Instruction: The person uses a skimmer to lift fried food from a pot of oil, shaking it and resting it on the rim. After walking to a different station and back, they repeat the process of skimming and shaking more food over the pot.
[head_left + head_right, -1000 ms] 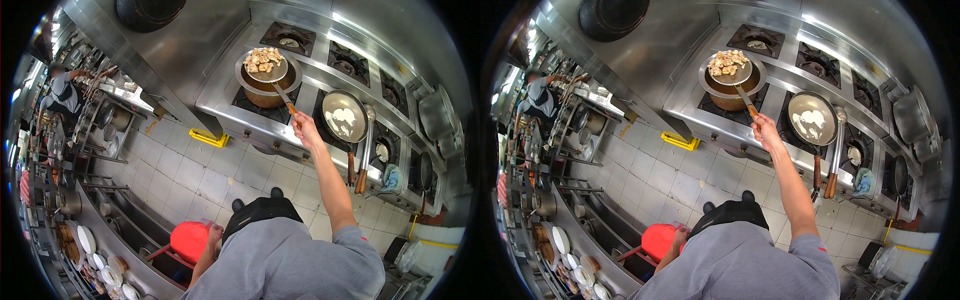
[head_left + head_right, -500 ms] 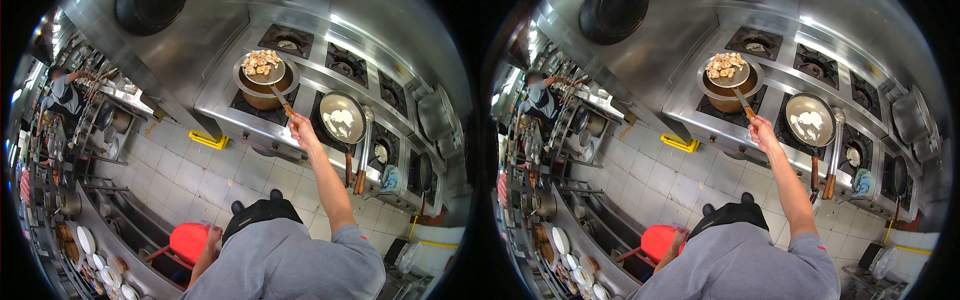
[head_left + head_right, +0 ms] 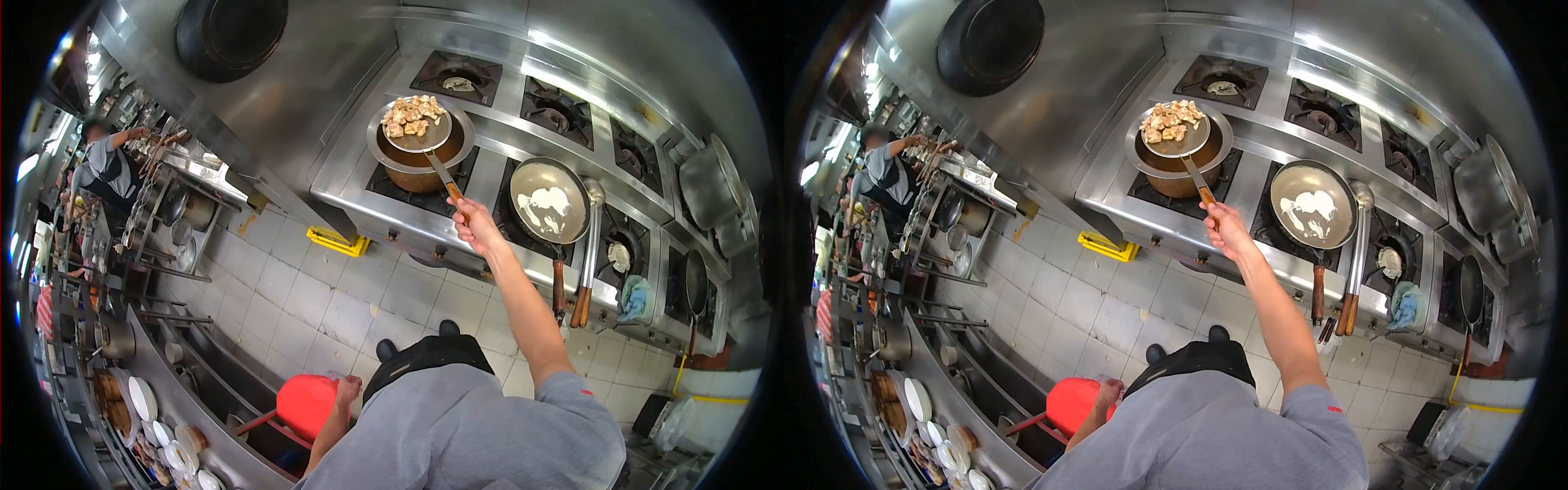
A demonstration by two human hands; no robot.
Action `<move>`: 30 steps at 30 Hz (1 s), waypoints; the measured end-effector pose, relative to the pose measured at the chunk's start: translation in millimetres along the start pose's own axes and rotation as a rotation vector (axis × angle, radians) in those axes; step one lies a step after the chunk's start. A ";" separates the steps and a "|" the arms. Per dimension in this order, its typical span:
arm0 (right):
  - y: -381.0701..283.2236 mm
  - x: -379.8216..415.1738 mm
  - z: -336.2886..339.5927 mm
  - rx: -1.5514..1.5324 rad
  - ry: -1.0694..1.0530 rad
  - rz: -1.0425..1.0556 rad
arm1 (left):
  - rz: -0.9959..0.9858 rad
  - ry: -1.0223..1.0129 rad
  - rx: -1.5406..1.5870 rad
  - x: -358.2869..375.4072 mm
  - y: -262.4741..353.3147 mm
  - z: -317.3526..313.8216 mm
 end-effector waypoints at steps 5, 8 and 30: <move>-5.8 1.5 2.3 0.008 -0.021 0.027 | -0.042 0.034 -0.051 -5.8 1.5 -14.9; -8.5 2.8 8.2 0.009 -0.038 0.028 | -0.036 0.019 -0.019 -1.4 10.0 -26.3; -59.1 43.6 4.6 0.081 -0.118 0.046 | -0.122 0.040 -0.129 24.5 7.8 -70.7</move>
Point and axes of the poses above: each hand's wrist, its own x-axis away from the middle knuckle, its own z-axis out of the back of the hand, y = z × x, the point moved 7 cm from there along -x, towards the middle knuckle, and after that the axes turned 4 degrees about z, right-handed, at the moved point
